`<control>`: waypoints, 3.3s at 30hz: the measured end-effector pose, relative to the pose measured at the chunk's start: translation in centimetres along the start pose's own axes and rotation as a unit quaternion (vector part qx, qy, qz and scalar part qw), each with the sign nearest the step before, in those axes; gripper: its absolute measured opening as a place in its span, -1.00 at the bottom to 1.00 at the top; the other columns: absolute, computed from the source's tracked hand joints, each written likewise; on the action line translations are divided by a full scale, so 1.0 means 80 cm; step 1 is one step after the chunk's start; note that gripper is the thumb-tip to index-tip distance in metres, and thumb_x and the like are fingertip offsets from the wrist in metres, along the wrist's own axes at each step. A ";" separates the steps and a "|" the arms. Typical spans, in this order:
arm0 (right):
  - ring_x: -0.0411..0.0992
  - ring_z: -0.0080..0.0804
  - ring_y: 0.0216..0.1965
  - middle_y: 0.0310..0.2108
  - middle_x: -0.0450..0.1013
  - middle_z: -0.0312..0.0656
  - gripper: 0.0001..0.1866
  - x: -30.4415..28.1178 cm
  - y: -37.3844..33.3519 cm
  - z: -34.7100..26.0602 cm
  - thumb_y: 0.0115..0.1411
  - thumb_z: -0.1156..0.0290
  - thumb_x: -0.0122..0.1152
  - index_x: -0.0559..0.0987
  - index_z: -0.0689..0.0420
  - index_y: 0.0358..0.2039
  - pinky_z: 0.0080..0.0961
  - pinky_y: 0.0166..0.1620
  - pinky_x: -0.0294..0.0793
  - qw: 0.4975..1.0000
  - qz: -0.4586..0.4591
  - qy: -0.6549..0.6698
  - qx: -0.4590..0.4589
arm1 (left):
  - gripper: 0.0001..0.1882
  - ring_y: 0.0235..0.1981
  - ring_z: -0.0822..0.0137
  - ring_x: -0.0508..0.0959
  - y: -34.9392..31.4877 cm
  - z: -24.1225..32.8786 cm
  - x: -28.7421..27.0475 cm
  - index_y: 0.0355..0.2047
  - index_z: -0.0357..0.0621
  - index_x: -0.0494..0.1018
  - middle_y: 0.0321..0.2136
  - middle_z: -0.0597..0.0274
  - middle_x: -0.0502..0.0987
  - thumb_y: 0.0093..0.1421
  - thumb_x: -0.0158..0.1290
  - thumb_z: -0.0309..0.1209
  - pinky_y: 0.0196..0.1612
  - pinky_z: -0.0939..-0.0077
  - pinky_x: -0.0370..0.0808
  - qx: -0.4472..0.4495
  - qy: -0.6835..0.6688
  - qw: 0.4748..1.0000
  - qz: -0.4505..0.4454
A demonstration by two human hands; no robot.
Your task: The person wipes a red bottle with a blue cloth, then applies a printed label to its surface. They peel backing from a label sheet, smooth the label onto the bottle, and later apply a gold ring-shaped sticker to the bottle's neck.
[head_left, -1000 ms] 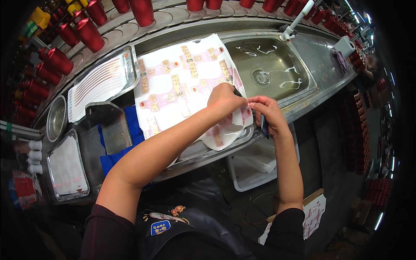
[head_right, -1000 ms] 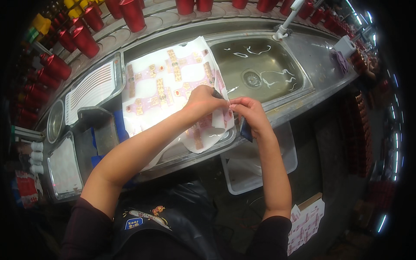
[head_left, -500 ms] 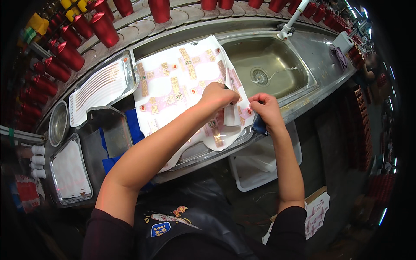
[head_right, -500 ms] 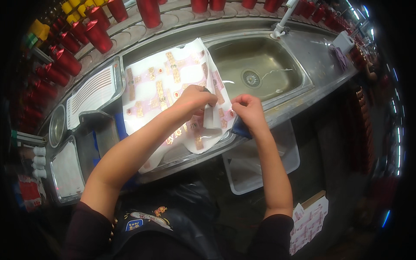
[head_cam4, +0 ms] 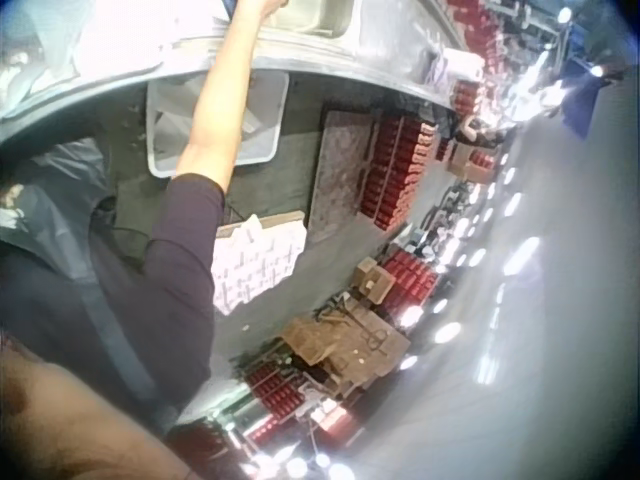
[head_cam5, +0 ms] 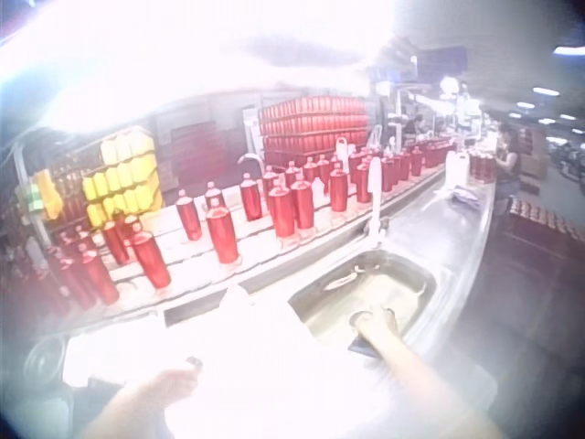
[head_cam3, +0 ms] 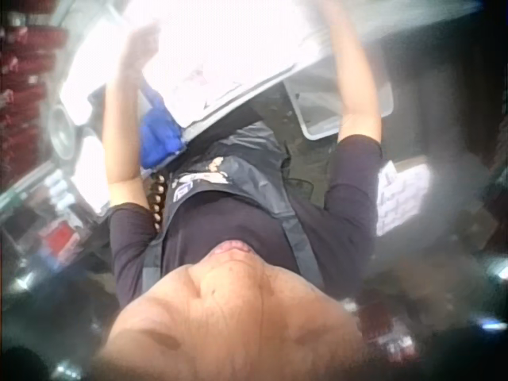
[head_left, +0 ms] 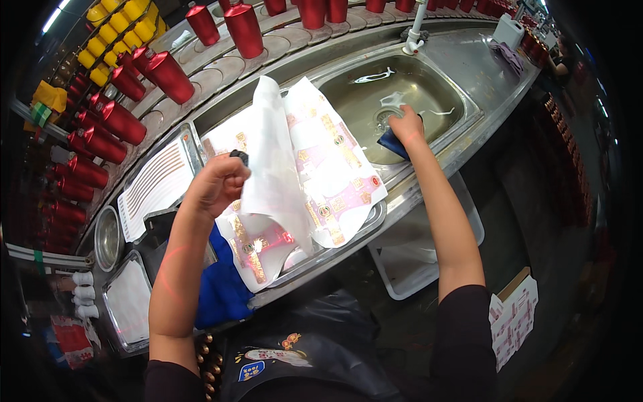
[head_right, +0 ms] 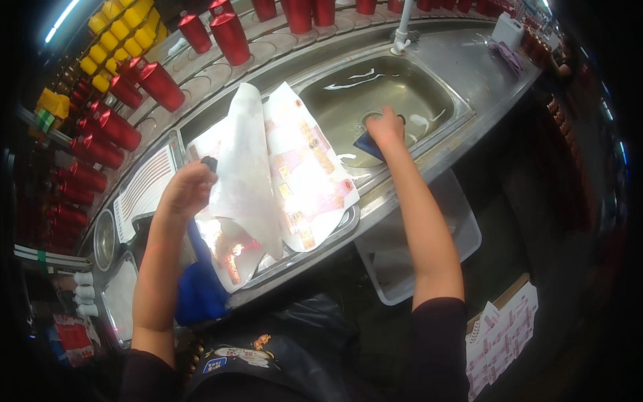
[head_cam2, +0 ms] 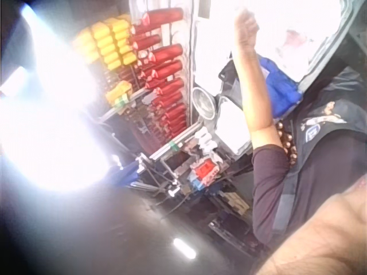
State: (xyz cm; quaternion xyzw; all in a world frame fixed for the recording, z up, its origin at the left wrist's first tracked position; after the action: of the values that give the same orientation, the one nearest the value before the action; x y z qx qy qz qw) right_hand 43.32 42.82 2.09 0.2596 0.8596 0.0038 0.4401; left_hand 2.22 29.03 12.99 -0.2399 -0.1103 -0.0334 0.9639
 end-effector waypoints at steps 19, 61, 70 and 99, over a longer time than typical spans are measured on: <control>0.60 -0.16 -0.23 -0.28 0.63 0.06 -0.64 0.017 0.045 -0.043 0.09 0.20 0.31 0.69 0.26 -0.27 -0.38 -0.07 0.51 0.991 -0.108 -0.002 -0.074 | -0.88 -0.56 0.52 0.48 -0.035 -0.012 -0.085 -0.46 -0.08 0.41 -0.54 0.37 0.46 -0.05 0.09 -0.49 -0.39 0.65 0.52 0.020 0.064 0.998 0.017; 0.50 -0.46 -0.46 -0.49 0.59 -0.17 -0.61 0.005 -0.044 -0.150 0.15 0.11 0.28 0.70 0.26 -0.42 -0.47 -0.34 0.46 0.899 -0.396 0.129 -0.139 | -0.95 -0.51 0.50 0.50 -0.036 -0.031 -0.029 -0.57 -0.10 0.45 -0.56 0.36 0.50 -0.04 0.11 -0.45 -0.36 0.60 0.52 0.036 0.077 0.996 0.003; 0.42 -0.35 -0.66 -0.52 0.56 -0.08 -0.64 0.037 -0.026 -0.039 0.25 0.17 0.22 0.64 0.29 -0.32 -0.34 -0.60 0.37 0.845 -0.475 0.200 0.145 | -0.93 -0.48 0.41 0.57 -0.036 -0.035 -0.014 -0.50 -0.19 0.50 -0.51 0.25 0.56 -0.04 0.12 -0.49 -0.36 0.54 0.56 0.050 0.073 0.996 -0.001; 0.41 -0.60 -0.41 -0.43 0.56 -0.28 -0.71 -0.038 -0.115 -0.100 0.19 0.35 0.20 0.65 0.35 -0.27 -0.60 -0.32 0.35 0.892 -0.396 0.210 -0.068 | -0.50 -0.16 -0.15 0.58 -0.160 -0.073 -0.076 -0.11 -0.50 0.29 -0.24 -0.20 0.57 0.15 0.07 -0.25 -0.06 0.09 0.50 0.020 0.554 0.810 0.192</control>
State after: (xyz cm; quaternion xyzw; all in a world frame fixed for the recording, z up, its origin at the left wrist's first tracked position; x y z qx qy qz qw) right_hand 34.64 35.25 7.16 -0.1393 0.9611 -0.0579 0.2315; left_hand -4.04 15.05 12.37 -0.1776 0.4901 0.0270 0.8529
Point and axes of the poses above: each hand's wrist, its own y-axis towards the middle knuckle, its own x-axis out of the palm, z = x × y, the point moved 6 cm from there along y, towards the middle knuckle
